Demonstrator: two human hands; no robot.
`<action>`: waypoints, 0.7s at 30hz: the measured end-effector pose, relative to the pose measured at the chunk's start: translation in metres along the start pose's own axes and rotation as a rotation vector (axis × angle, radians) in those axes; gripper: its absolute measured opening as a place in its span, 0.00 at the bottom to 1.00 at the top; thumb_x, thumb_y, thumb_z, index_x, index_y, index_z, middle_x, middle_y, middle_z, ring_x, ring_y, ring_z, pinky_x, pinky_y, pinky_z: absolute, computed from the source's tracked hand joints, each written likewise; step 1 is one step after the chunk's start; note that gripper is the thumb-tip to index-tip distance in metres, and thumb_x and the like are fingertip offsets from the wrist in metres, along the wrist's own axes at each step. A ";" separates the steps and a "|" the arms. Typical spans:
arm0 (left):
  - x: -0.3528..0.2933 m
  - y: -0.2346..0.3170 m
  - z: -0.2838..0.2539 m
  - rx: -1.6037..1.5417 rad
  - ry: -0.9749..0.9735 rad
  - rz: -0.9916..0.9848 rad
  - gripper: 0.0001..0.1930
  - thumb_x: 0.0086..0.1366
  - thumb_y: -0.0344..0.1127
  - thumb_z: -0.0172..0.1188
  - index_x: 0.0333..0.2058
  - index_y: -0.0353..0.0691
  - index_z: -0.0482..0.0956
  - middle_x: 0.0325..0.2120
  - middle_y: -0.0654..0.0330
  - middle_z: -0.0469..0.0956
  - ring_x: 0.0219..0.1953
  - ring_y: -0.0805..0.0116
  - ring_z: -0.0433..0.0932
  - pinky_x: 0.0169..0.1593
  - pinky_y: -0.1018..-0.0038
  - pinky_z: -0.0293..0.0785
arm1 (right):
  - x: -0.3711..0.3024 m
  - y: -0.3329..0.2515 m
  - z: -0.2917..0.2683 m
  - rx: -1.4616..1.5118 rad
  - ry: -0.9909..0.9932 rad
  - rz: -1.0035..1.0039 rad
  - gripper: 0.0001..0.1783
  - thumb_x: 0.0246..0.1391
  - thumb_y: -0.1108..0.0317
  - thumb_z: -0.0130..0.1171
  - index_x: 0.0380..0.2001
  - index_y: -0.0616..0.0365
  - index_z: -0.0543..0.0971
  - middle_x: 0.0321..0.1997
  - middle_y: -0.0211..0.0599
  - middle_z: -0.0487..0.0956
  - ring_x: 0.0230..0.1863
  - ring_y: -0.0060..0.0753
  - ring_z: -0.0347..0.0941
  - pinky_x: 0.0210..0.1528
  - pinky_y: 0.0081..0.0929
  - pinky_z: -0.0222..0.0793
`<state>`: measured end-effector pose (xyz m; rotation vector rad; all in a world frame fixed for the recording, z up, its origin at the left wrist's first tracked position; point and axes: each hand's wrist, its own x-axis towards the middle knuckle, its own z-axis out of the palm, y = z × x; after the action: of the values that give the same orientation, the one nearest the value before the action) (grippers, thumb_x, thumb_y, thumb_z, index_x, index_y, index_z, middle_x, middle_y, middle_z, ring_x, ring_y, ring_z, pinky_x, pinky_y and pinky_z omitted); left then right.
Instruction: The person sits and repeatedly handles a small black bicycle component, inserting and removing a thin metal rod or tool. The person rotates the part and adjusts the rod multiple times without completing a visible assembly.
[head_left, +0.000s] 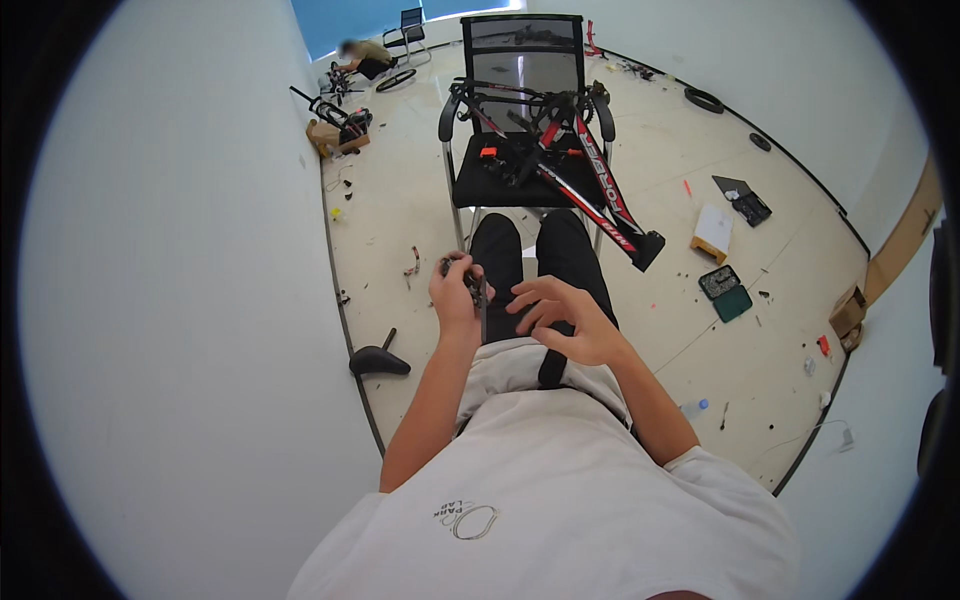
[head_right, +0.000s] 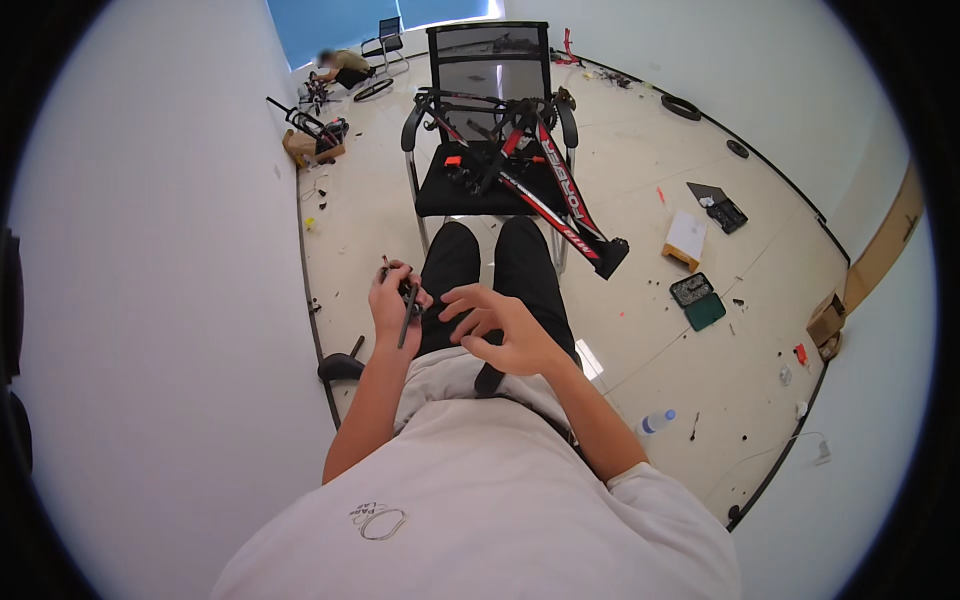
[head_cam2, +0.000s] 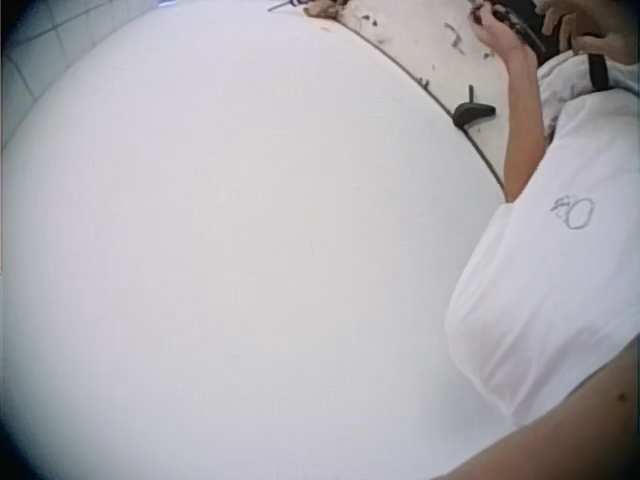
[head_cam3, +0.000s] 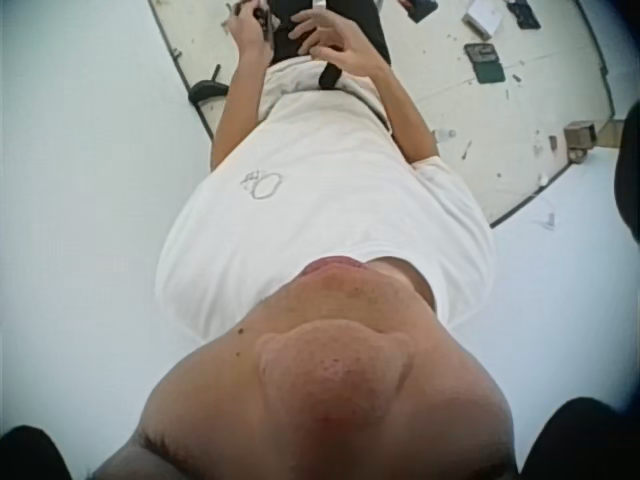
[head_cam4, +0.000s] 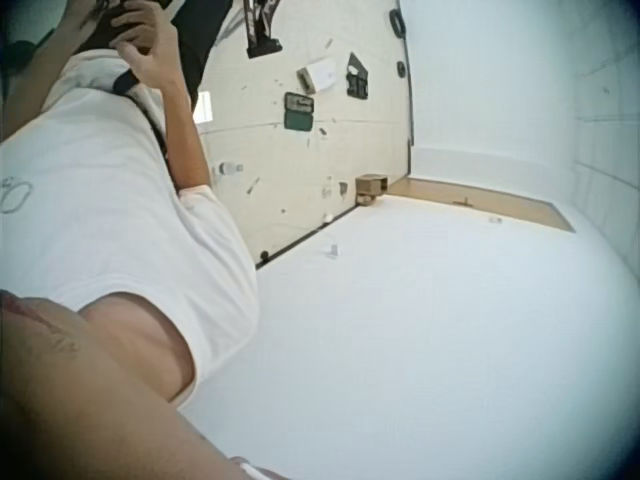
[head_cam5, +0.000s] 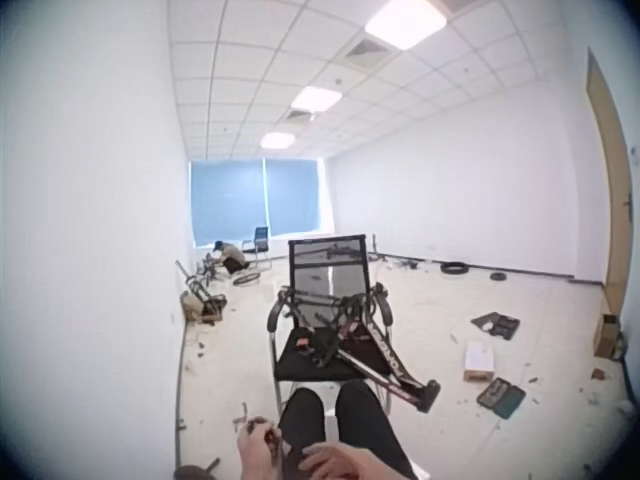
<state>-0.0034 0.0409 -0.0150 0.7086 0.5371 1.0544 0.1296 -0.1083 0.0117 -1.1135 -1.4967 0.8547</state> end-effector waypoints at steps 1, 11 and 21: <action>0.002 -0.001 -0.001 0.002 0.050 0.033 0.04 0.65 0.30 0.54 0.38 0.42 0.69 0.22 0.61 0.72 0.19 0.72 0.69 0.22 0.75 0.68 | 0.001 -0.001 0.002 0.076 -0.022 0.025 0.34 0.44 0.76 0.57 0.59 0.62 0.66 0.52 0.49 0.76 0.41 0.35 0.80 0.45 0.29 0.75; -0.013 -0.027 0.011 0.056 0.178 0.212 0.08 0.65 0.31 0.54 0.40 0.40 0.65 0.24 0.59 0.71 0.21 0.72 0.70 0.25 0.76 0.70 | 0.005 0.012 0.031 0.231 0.378 -0.070 0.16 0.59 0.74 0.58 0.49 0.70 0.76 0.43 0.44 0.81 0.42 0.27 0.80 0.43 0.23 0.77; -0.018 -0.016 0.021 -0.051 0.206 0.290 0.08 0.63 0.26 0.51 0.37 0.41 0.62 0.25 0.60 0.68 0.26 0.70 0.70 0.28 0.73 0.72 | 0.008 0.006 0.046 0.201 0.578 -0.236 0.17 0.69 0.67 0.47 0.47 0.73 0.76 0.40 0.45 0.82 0.42 0.32 0.81 0.48 0.25 0.75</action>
<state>0.0131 0.0140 -0.0115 0.6482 0.5928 1.4179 0.0858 -0.0971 -0.0009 -0.9103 -1.0079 0.4514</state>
